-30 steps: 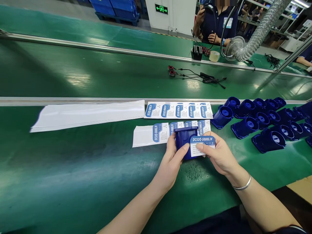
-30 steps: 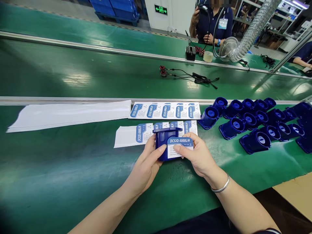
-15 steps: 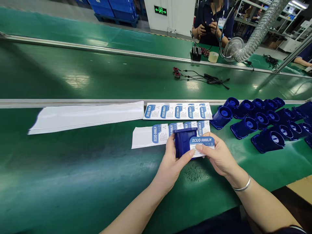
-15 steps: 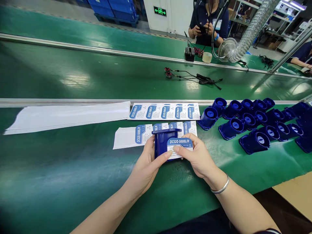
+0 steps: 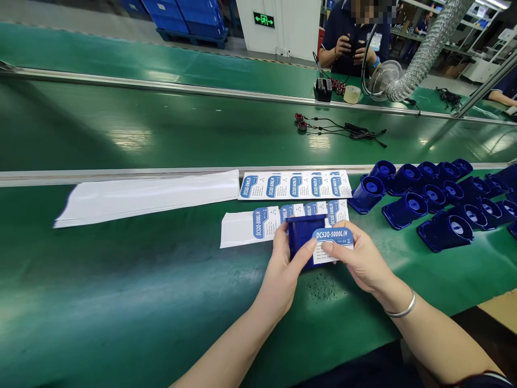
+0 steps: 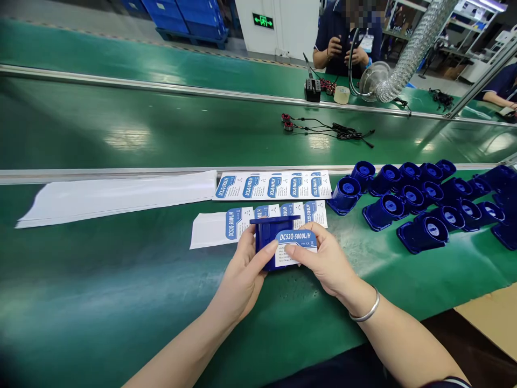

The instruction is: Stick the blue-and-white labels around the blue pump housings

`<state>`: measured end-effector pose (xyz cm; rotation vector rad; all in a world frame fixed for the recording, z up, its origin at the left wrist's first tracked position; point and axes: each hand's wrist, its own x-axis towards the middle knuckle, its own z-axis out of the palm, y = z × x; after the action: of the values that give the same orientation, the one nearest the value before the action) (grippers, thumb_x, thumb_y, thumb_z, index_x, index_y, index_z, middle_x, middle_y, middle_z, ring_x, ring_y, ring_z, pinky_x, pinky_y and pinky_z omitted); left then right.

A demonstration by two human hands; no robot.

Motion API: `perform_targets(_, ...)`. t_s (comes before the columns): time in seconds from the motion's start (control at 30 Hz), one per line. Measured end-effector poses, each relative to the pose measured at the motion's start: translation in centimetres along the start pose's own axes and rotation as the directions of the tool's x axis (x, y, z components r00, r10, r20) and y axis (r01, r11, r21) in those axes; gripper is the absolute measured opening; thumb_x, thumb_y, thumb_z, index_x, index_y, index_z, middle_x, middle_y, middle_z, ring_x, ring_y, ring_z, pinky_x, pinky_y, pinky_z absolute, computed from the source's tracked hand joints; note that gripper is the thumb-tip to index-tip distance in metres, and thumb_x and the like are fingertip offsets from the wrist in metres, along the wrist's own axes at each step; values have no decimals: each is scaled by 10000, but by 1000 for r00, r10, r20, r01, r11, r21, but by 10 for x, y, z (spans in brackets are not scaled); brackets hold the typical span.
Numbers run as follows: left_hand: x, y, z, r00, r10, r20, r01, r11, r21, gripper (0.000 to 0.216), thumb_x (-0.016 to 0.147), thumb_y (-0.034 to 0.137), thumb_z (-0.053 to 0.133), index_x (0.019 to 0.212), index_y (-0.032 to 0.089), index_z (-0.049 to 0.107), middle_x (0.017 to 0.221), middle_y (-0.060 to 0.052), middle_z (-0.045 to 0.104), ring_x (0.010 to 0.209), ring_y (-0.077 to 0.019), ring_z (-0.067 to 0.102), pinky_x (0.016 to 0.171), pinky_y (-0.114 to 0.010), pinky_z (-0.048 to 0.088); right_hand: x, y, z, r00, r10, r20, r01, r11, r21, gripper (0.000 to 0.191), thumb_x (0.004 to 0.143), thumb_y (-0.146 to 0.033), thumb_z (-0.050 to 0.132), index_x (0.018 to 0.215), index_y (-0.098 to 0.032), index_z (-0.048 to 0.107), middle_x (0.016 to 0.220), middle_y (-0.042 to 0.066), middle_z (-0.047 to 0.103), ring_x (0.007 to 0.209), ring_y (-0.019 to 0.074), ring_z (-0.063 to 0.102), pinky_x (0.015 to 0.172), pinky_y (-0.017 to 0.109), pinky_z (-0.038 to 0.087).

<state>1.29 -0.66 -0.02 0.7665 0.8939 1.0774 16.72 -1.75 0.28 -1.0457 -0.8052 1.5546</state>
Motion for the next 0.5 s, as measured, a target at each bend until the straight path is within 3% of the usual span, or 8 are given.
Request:
perform_targets(0.17, 2, 3, 2, 997, -26, -78, 22, 998, -50, 688, 851, 375, 761, 1444, 285, 425, 1510, -69, 520, 1415, -310, 453, 1153, -447, 425, -2, 3, 4, 998, -24, 49, 25, 1000, -7, 324, 775, -382, 895, 891, -198, 655, 818, -7, 631, 738, 140, 551, 675, 237, 467)
perform_targets(0.33, 1, 5, -1, 997, -76, 29, 78, 994, -76, 845, 777, 266, 825, 1477, 292, 353, 1552, -76, 467, 1434, -298, 426, 1166, -425, 412, 3, -4, 0, 997, -65, 50, 63, 997, 34, 270, 820, -368, 856, 921, -186, 683, 838, 4, 642, 734, 136, 551, 628, 220, 447)
perform_targets(0.5, -3, 4, -3, 995, -32, 96, 37, 998, -50, 1022, 705, 223, 875, 1523, 317, 269, 1536, -93, 474, 1401, -316, 458, 1160, -476, 407, 5, -10, -4, 993, -95, 63, 91, 994, 68, 264, 844, -349, 836, 952, -177, 668, 834, 7, 633, 721, 126, 546, 602, 204, 430)
